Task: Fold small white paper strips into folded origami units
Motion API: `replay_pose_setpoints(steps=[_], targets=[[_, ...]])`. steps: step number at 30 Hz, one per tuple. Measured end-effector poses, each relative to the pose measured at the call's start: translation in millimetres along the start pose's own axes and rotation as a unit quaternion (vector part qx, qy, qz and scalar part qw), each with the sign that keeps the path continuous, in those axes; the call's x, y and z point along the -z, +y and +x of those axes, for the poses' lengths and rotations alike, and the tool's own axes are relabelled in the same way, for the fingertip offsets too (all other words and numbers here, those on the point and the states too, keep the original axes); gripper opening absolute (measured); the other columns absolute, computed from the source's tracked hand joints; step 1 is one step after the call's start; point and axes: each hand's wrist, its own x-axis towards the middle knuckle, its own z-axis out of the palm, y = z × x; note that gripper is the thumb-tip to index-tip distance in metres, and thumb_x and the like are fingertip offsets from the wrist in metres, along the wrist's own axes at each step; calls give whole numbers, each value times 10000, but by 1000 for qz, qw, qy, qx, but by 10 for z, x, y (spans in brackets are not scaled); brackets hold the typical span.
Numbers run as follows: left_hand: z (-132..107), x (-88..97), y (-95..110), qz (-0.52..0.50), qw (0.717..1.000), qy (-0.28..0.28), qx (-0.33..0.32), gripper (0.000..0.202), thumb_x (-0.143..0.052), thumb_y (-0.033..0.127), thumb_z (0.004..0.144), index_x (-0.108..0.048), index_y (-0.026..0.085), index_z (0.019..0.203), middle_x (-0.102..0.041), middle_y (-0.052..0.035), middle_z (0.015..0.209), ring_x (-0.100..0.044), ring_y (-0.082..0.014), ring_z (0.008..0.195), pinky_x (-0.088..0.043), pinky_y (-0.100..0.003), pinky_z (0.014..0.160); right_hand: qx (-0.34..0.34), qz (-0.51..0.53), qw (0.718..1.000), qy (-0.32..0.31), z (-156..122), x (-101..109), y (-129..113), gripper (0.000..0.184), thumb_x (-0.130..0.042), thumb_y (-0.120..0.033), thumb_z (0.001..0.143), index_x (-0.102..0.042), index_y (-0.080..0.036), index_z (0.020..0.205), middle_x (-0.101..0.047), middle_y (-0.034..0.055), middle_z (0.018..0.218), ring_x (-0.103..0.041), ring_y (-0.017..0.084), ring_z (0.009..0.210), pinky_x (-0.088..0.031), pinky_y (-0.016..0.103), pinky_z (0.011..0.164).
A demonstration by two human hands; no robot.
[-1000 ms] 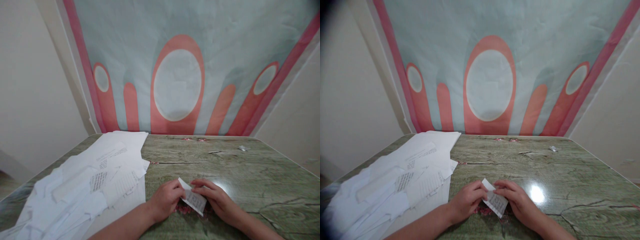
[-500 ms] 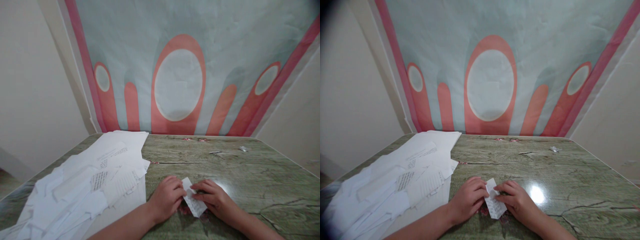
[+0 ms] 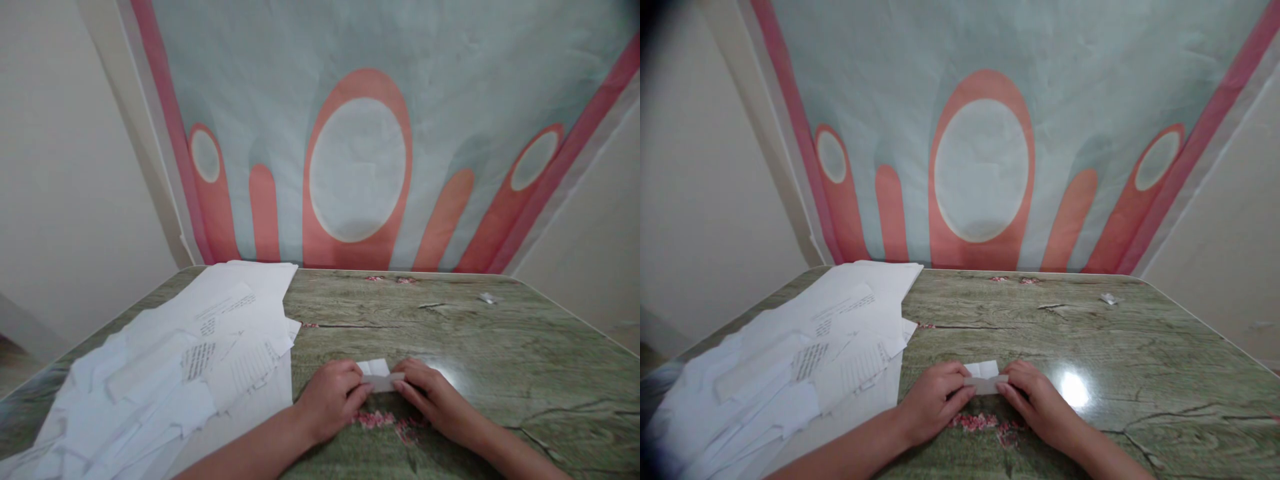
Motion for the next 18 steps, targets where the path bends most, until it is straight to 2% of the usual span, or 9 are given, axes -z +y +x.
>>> replay_pose_setpoints(steps=[3, 8, 11, 13, 15, 18], targets=[[17, -10, -16, -34, 999, 4, 33, 264, -454, 245, 897, -608, 147, 706, -584, -29, 789, -544, -127, 724, -399, -210, 650, -31, 1, 999, 23, 40, -56, 33, 321, -369, -365, 936, -564, -194, 746, -575, 28, 757, -543, 158, 730, -447, 268, 662], [36, -38, -40, -46, 995, 24, 80, 205, -555, 232, 827, -534, 153, 640, -546, -6, 749, -521, -130, 706, -395, -221, 646, -39, 33, 998, 37, 136, -61, 46, 294, -403, -354, 916, -553, -188, 724, -572, 58, 923, -561, 165, 819, -451, 272, 730], [41, -29, -41, -67, 991, 47, 108, 84, -611, 209, 774, -545, 159, 788, -551, -11, 818, -528, -145, 752, -428, -241, 681, -51, 31, 998, 25, 195, -41, 42, 285, -448, -349, 888, -536, -187, 670, -575, 42, 859, -560, 161, 767, -447, 268, 687], [32, -10, -24, -85, 988, 68, 111, 245, -620, 185, 758, -522, 165, 982, -553, -35, 957, -538, -155, 838, -455, -262, 739, -55, 24, 998, 22, 227, -41, 39, 266, -473, -329, 870, -528, -186, 653, -572, 33, 810, -552, 157, 741, -440, 265, 666], [8, 8, 18, -66, 991, 81, 87, 350, -610, 174, 767, -488, 183, 1095, -522, -64, 1119, -507, -184, 1012, -434, -318, 876, -58, 16, 998, 25, 250, -51, 38, 248, -484, -308, 859, -524, -184, 648, -564, 28, 774, -542, 153, 718, -435, 263, 651], [-47, 6, 131, 24, 998, 61, 22, 271, -568, 211, 817, -532, 210, 1086, -486, -64, 1257, -356, -239, 1231, -286, -420, 1041, -64, 7, 997, 31, 272, -70, 42, 219, -495, -282, 845, -530, -180, 655, -561, 24, 760, -535, 152, 711, -435, 265, 658]])
